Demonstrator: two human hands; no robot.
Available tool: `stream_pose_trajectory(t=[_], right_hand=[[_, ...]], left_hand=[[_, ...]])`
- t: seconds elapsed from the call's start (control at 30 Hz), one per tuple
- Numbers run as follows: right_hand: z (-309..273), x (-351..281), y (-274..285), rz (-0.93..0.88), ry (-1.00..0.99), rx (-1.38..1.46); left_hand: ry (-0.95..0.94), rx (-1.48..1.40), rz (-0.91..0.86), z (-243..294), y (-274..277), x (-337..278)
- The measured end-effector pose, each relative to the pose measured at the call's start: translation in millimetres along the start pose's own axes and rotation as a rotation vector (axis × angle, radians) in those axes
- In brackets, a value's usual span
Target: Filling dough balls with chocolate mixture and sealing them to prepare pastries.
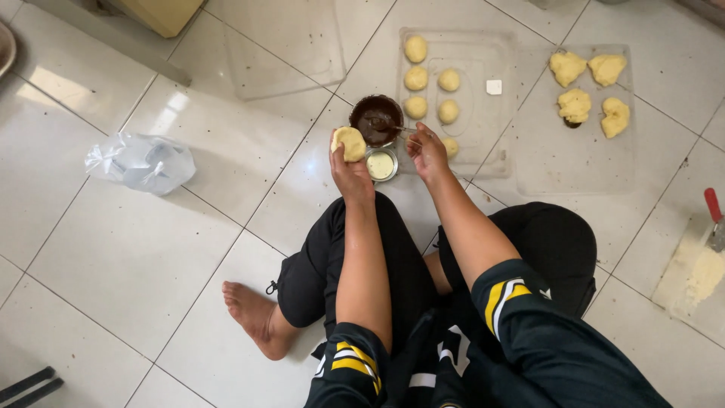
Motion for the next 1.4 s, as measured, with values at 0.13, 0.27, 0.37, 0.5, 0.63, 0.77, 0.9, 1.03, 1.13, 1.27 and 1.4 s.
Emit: stream_pose_trajectory(t=[0.13, 0.27, 0.37, 0.5, 0.63, 0.77, 0.9, 1.03, 1.13, 1.27, 1.4], right_hand=[[-23.0, -48.9, -38.9, 0.012, 0.319, -0.402], [-41.2, -91.2, -57.9, -0.15, 0.889, -0.849], [-29.6, -92.8, -53.9, -0.16, 0.898, -0.876], [-8.4, -77.1, -36.8, -0.007, 0.405, -0.526], [11.9, -46.8, -8.9, 0.076, 0.119, -0.213], [23.6, -24.0, 18.7, 0.053, -0.101, 0.085], [-13.1, -45.9, 16.6, 0.015, -0.093, 0.122], [-70.6, -74.1, 5.8, -0.034, 0.011, 0.105], [-103.9, -102.1, -5.2, -0.089, 0.15, 0.03], [-112.0, -133.5, -29.8, -0.165, 0.362, -0.137], [-93.5, -147.8, -46.0, -0.19, 0.652, -0.408]], left_hand=[[-0.066, 0.069, 0.071, -17.3, 34.9, 27.3], [-0.108, 0.021, 0.183, -28.8, 54.0, 41.2], [-0.103, 0.037, 0.221, -22.4, 44.0, 30.7], [-0.093, 0.069, 0.257, -20.6, 40.6, 29.4], [-0.098, 0.06, 0.277, -20.6, 37.7, 29.2], [-0.08, 0.075, 0.289, -25.8, 41.4, 42.4], [-0.082, 0.127, 0.31, -30.9, 39.1, 61.8], [-0.04, 0.141, 0.283, -41.5, 35.5, 77.1], [0.034, 0.075, 0.251, -49.4, 38.7, 81.4], [0.172, 0.052, 0.142, -43.3, 24.5, 73.9], [0.267, 0.007, 0.101, -46.4, 16.8, 69.8]])
Point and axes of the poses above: each hand's wrist, its own x-axis towards the middle knuckle, its own y-axis out of the back of the hand, z = x × y, the point moved 2 cm from there along x, towards the middle knuckle, and after that the axes turned 5 degrees about -x, right-handed, at the moved point
